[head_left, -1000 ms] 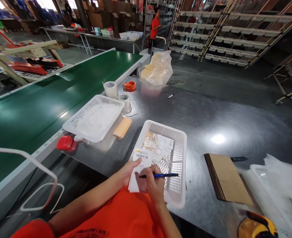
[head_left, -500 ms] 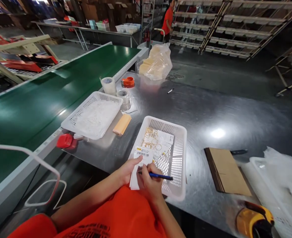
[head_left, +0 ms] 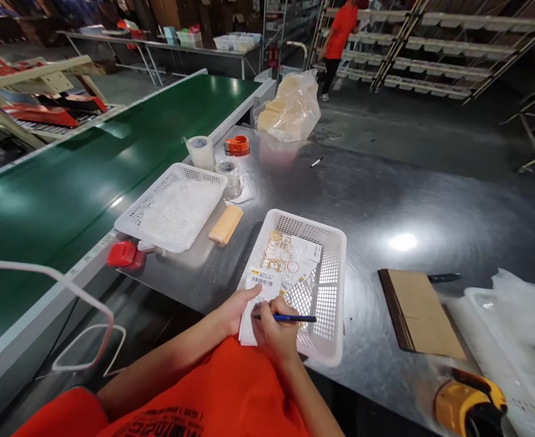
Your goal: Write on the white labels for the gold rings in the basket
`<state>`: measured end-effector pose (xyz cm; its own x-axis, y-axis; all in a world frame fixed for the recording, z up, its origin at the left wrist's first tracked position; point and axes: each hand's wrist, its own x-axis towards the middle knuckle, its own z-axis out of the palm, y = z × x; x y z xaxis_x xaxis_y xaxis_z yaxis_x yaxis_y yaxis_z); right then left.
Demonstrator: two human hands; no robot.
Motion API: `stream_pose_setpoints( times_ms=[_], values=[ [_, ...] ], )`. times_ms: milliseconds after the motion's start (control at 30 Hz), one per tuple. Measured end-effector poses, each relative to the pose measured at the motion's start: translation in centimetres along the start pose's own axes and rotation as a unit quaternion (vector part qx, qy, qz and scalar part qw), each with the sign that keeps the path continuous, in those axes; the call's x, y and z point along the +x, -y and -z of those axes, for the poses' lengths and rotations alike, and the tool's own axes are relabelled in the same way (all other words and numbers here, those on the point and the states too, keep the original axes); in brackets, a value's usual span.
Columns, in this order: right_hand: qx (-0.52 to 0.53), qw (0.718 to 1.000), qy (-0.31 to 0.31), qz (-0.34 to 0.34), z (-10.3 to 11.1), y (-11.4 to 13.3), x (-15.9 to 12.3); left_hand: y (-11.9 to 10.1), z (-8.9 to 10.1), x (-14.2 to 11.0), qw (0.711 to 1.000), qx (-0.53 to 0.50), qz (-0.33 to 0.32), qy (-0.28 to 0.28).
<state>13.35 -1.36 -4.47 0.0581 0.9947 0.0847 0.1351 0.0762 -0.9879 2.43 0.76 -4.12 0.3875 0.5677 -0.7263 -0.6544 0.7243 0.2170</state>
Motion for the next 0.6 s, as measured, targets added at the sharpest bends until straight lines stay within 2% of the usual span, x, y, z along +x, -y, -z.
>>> stream_pose_setpoints(
  times_ms=[133,433,600],
  values=[
    [-0.011,1.000,0.005,-0.004,0.03,-0.32,-0.05,0.07,-0.21,-0.11,1.000,-0.001,-0.014,0.000],
    [0.002,1.000,-0.012,-0.024,-0.17,-0.74,-0.15,0.00,-0.54,-0.34,1.000,-0.024,0.000,0.000],
    [0.009,1.000,-0.001,-0.025,-0.21,-0.89,-0.20,-0.04,-0.91,-0.72,0.999,-0.016,-0.002,-0.035]
  ],
)
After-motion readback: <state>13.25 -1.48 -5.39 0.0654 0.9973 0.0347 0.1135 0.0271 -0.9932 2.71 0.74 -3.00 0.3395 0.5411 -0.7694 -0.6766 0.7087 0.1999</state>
